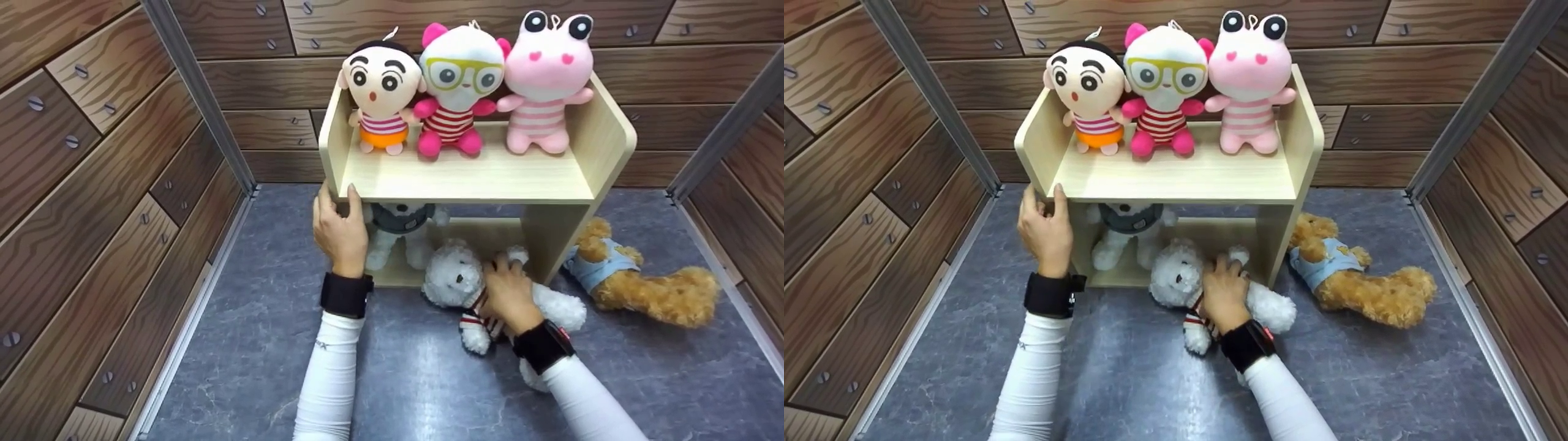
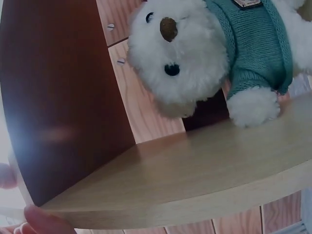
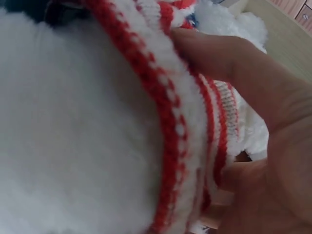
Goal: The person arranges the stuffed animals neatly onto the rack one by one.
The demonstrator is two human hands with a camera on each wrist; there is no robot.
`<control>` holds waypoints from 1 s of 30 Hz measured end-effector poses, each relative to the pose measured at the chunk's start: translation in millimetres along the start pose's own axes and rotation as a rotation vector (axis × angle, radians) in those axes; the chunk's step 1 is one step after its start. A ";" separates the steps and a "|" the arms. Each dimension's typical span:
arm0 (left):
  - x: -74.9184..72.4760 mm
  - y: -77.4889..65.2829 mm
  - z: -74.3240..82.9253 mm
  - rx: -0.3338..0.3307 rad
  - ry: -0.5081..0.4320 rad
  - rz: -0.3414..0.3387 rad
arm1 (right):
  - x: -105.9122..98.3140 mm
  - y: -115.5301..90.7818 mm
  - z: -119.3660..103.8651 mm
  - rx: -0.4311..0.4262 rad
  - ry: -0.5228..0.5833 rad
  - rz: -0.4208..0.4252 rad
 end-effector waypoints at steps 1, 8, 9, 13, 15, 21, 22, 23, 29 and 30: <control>0.2 0.7 -0.8 0.001 -0.002 -0.003 | 0.6 0.2 0.0 -0.001 0.000 0.001; -1.5 3.6 -3.0 0.012 -0.032 -0.001 | 3.4 2.9 1.8 0.007 -0.023 -0.005; -2.0 3.6 -3.2 0.014 -0.035 0.001 | 3.8 3.1 2.3 0.009 -0.031 -0.004; -3.9 3.3 -3.6 0.022 -0.036 0.007 | 2.3 2.2 4.1 0.018 -0.039 0.025; -4.8 3.6 -3.8 0.025 -0.038 0.012 | 0.0 1.2 4.8 0.019 -0.029 0.053; -5.3 4.7 -4.2 0.020 -0.038 0.014 | -4.3 -0.5 10.4 0.055 0.036 0.097; -5.1 4.5 -4.5 0.019 -0.038 0.014 | -5.0 -0.6 12.0 0.069 0.054 0.101; -4.9 4.3 -4.6 0.020 -0.038 0.014 | -5.7 -0.5 13.7 0.084 0.074 0.104; -3.8 2.9 -5.3 0.019 -0.049 0.011 | -12.4 2.6 22.9 0.186 0.208 0.164; -3.3 2.7 -5.5 0.016 -0.051 0.009 | -13.1 3.9 24.8 0.204 0.231 0.175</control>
Point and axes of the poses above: each hand's wrist, its own y-axis towards the middle knuckle, its own x-axis out of the palm, z = x × y, the point moved 7 cm from there along y, towards the middle knuckle, and after that the axes turned 6 degrees about -y, right-handed, at the moved point
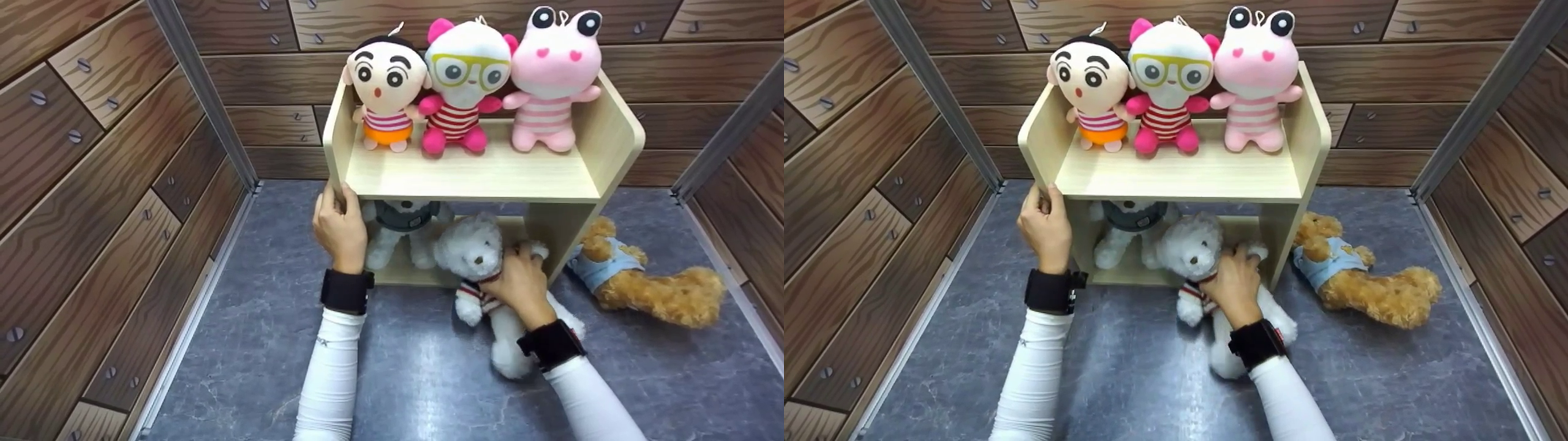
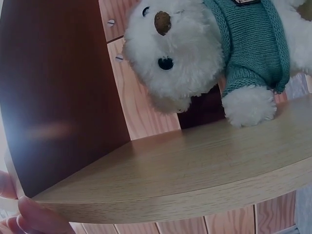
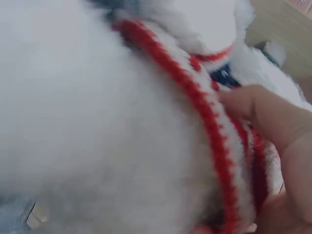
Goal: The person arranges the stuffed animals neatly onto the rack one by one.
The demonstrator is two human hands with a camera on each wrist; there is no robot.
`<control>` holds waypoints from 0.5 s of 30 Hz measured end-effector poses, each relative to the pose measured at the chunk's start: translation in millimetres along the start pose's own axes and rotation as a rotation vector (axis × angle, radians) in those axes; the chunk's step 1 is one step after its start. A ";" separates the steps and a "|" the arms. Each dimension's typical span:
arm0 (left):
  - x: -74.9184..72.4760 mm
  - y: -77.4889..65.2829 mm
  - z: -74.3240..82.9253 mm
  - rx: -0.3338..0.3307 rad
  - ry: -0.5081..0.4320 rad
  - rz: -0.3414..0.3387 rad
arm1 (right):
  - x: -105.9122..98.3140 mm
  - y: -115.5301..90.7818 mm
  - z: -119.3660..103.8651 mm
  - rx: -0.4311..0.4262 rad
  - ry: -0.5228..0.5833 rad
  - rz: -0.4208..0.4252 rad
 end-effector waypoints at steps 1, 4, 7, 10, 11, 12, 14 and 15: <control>-0.3 0.0 0.0 -0.003 -0.001 0.000 | -0.6 2.1 0.9 0.020 0.024 0.008; -0.6 0.2 -0.8 -0.013 -0.009 -0.002 | -2.0 8.9 4.5 0.087 0.097 0.021; -0.9 -0.2 -0.7 -0.021 -0.017 -0.008 | -5.4 16.0 7.4 0.155 0.183 0.060; -1.1 -0.1 -0.2 -0.024 -0.017 -0.009 | -9.0 24.5 8.6 0.194 0.244 0.135; -1.2 -0.1 -0.2 -0.025 -0.017 -0.009 | -9.9 27.4 8.6 0.203 0.259 0.166; -1.2 0.1 -0.4 -0.024 -0.016 -0.008 | -10.2 30.4 8.3 0.208 0.270 0.193; -1.0 0.2 -1.1 -0.028 -0.019 -0.006 | -9.5 36.3 7.0 0.209 0.291 0.240; -0.9 0.3 -1.4 -0.030 -0.020 -0.007 | -8.6 39.1 6.3 0.208 0.304 0.258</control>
Point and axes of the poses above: each hand's wrist, its own y-axis towards the middle knuckle, its own x-axis out of the palm, z = x × y, the point moved 7 cm from there along y, towards the middle knuckle, and after that the axes turned 6 degrees about -y, right-handed, at the moved point
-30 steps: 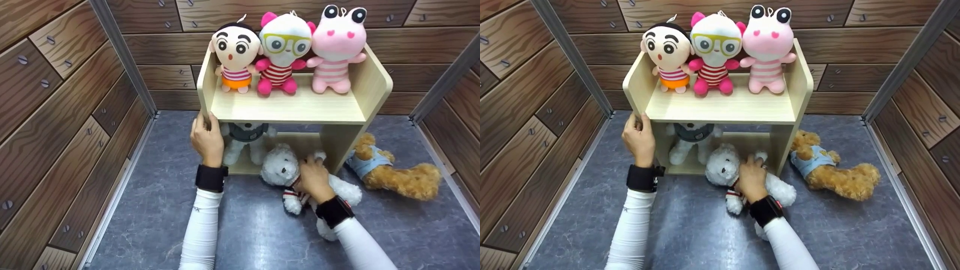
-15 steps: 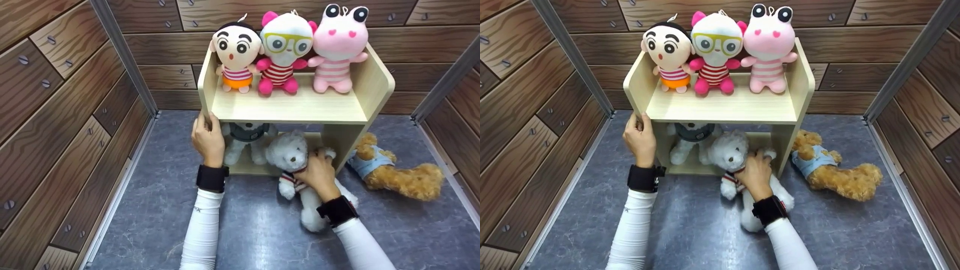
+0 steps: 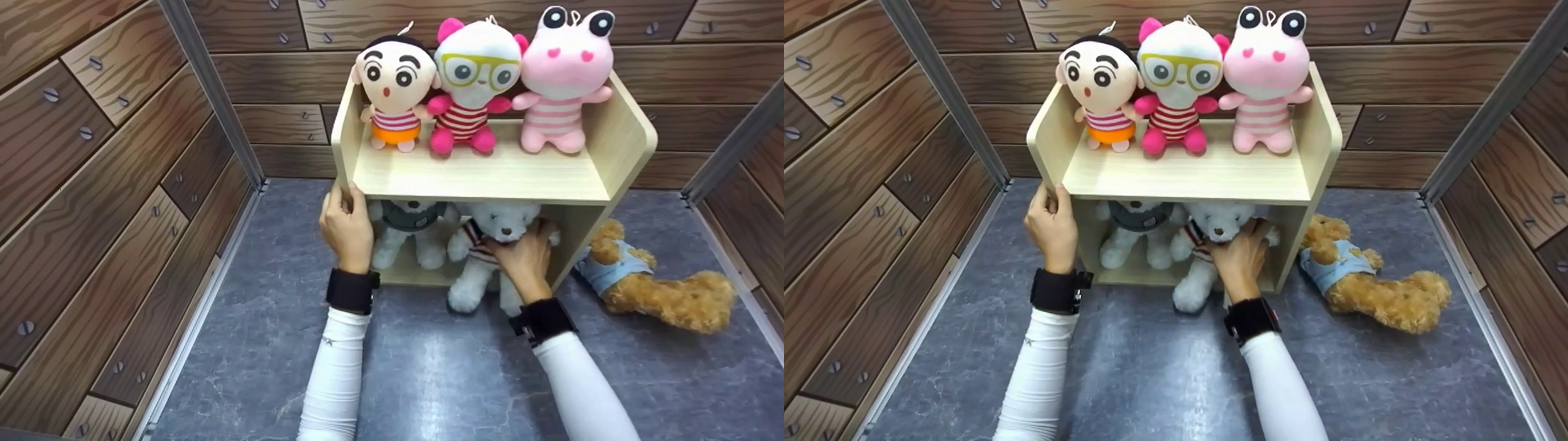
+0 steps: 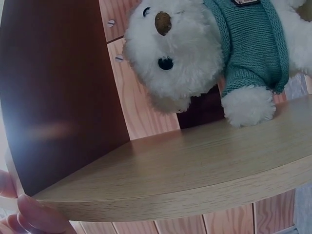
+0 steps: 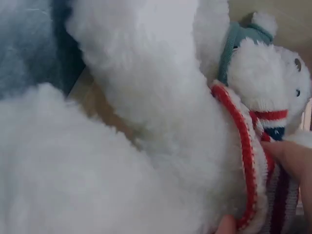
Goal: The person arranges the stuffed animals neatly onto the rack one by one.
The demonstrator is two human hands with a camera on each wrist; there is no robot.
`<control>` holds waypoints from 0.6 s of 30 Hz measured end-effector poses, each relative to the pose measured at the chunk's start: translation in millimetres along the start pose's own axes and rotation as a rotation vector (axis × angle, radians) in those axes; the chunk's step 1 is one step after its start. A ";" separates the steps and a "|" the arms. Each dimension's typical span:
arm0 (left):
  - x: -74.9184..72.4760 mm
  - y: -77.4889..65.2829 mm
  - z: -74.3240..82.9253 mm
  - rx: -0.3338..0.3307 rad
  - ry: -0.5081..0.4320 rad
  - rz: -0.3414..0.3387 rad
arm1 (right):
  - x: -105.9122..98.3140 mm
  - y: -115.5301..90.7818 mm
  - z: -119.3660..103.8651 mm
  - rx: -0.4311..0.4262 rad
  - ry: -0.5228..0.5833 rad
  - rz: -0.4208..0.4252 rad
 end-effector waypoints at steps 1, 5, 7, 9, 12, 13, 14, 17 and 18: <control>0.4 -0.3 -0.3 -0.004 -0.003 -0.001 | 1.8 2.1 0.0 -0.001 0.014 0.014; 1.8 -1.2 -1.4 -0.012 0.000 -0.011 | 10.8 7.6 3.7 0.021 0.058 0.009; 2.0 -1.5 -1.4 -0.011 0.004 -0.014 | 14.2 9.0 8.4 0.051 0.063 -0.009; 2.5 -1.7 -1.8 -0.010 0.010 -0.016 | 15.5 9.6 13.3 0.082 0.063 -0.023; 2.3 -1.0 -1.1 -0.004 0.010 -0.016 | 16.4 10.4 18.7 0.111 0.059 -0.033; 2.1 -0.5 -0.9 -0.002 0.010 -0.016 | 17.0 10.9 19.3 0.114 0.059 -0.033; 1.9 0.0 -0.9 -0.001 0.011 -0.014 | 17.7 11.5 19.3 0.114 0.060 -0.033; 0.8 1.3 -1.1 0.002 0.016 -0.012 | 22.4 12.8 16.1 0.105 0.064 -0.039; 0.3 1.5 -1.7 0.001 0.021 -0.012 | 24.4 13.1 14.4 0.100 0.063 -0.042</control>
Point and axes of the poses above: each hand's wrist, its own y-axis towards the middle knuckle, its own x-axis out of the palm, z = x × y, the point moved 7 cm from there along y, towards the middle knuckle, and after that the axes turned 6 degrees about -y, right-handed, at the moved point
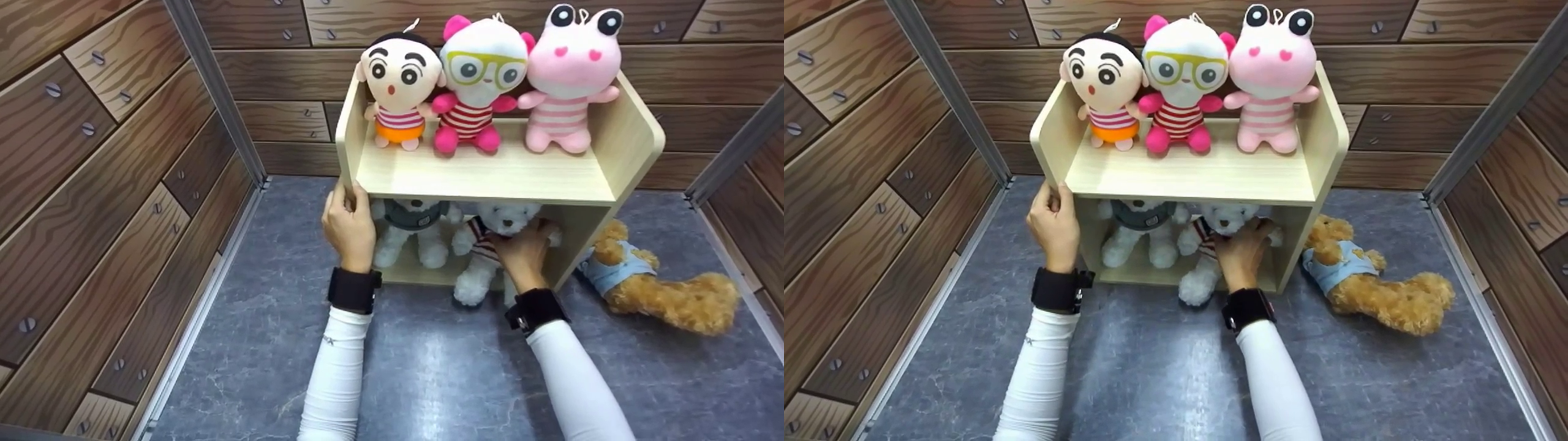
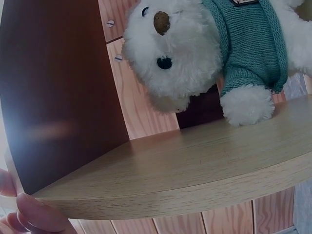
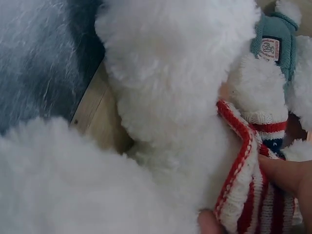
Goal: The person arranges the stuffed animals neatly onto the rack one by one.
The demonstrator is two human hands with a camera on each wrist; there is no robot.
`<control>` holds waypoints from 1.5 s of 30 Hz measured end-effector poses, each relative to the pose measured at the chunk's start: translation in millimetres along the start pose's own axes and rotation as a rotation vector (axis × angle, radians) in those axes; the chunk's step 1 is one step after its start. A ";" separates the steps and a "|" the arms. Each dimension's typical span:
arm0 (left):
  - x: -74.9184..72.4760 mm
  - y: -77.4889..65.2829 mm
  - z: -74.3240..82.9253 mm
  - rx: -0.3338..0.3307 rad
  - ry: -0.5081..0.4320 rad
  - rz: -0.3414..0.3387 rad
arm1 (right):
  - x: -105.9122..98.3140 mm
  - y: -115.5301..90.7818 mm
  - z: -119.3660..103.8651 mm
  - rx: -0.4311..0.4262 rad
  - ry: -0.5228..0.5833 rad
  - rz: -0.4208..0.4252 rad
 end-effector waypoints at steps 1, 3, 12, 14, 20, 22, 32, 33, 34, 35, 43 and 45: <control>-0.3 0.0 0.0 -0.002 0.003 -0.001 | 1.7 0.2 -1.4 -0.006 -0.001 -0.001; -0.9 -0.8 -0.7 -0.008 0.004 -0.004 | 5.4 0.2 -4.4 -0.016 -0.010 -0.008; -3.7 -1.0 -2.0 -0.022 0.008 -0.001 | 18.6 2.0 -17.2 -0.063 -0.007 -0.013; -4.2 -0.1 -1.5 -0.013 0.012 0.000 | 20.7 2.7 -18.6 -0.058 -0.010 -0.015; -6.8 2.6 -0.1 -0.002 0.003 0.011 | 26.8 6.5 -20.2 -0.017 -0.002 -0.032; -7.2 2.8 -0.3 -0.003 0.002 0.012 | 27.1 8.1 -20.2 -0.012 0.000 -0.021; -6.5 1.8 -3.3 0.010 0.007 0.009 | 26.0 15.7 -16.4 -0.017 -0.024 0.010; -5.9 1.6 -3.0 0.009 0.005 0.008 | 24.1 16.7 -15.1 -0.012 -0.037 0.009; -5.3 1.4 -2.9 0.007 0.001 0.006 | 21.9 17.6 -13.8 -0.006 -0.045 0.013; -4.6 1.2 -2.7 0.004 -0.001 0.005 | 19.5 18.3 -12.6 0.002 -0.046 0.016; -1.7 -0.5 0.0 -0.002 -0.005 0.014 | 16.4 24.1 -5.6 0.018 -0.036 0.022; -1.1 -1.2 -0.1 0.000 -0.011 0.014 | 18.6 24.4 -5.8 0.014 -0.060 0.010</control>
Point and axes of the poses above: each hand's wrist, its own y-axis towards the middle knuckle, its own x-axis out of the palm, z = x × y, the point moved 7 cm from there along y, towards the middle knuckle, and after that the axes turned 6 degrees about -y, right-handed, at the moved point
